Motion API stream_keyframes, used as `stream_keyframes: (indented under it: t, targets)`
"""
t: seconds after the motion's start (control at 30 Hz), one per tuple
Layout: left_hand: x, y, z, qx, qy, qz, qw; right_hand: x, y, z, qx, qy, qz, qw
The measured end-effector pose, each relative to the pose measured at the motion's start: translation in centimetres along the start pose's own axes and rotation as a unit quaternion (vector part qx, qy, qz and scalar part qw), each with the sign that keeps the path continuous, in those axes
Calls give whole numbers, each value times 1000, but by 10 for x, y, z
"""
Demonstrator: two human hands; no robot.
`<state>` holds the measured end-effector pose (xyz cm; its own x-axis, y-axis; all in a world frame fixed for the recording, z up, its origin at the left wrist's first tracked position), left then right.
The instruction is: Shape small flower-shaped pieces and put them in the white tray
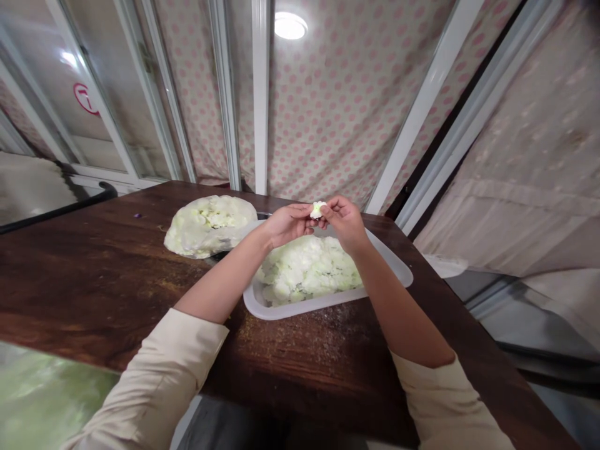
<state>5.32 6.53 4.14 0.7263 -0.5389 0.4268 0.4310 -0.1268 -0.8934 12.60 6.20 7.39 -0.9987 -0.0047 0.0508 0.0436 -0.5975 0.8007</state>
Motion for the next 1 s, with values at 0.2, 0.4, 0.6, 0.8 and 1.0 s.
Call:
stream_keyframes:
  t: [0.2, 0.4, 0.6, 0.8, 1.0]
  targets:
    - [-4, 4, 2, -27, -24, -2, 999, 4, -10, -1, 43, 2, 14, 999]
    - [-6, -1, 4, 18, -37, 54, 998, 2, -9, -1, 35, -12, 7, 999]
    - [-12, -8, 4, 69, -59, 74, 993, -3, -15, 1, 52, -31, 6, 998]
    - [-13, -9, 4, 65, -78, 64, 993, -7, -24, 2, 85, -54, 15, 995]
    - [-12, -11, 3, 78, -82, 94, 989, -8, -34, 1, 147, -56, 34, 987]
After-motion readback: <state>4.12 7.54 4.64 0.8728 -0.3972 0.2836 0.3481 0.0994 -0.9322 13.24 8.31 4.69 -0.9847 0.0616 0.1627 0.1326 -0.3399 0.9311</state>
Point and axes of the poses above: each hand's wrist, its own z-axis towards the middle knuckle, its own x-axis out of the palm, y = z × x, the point moved 10 cm from there along z, towards the middle knuckle, and after that the axes turned 10 degrees about -y, right-handed, at the moved point
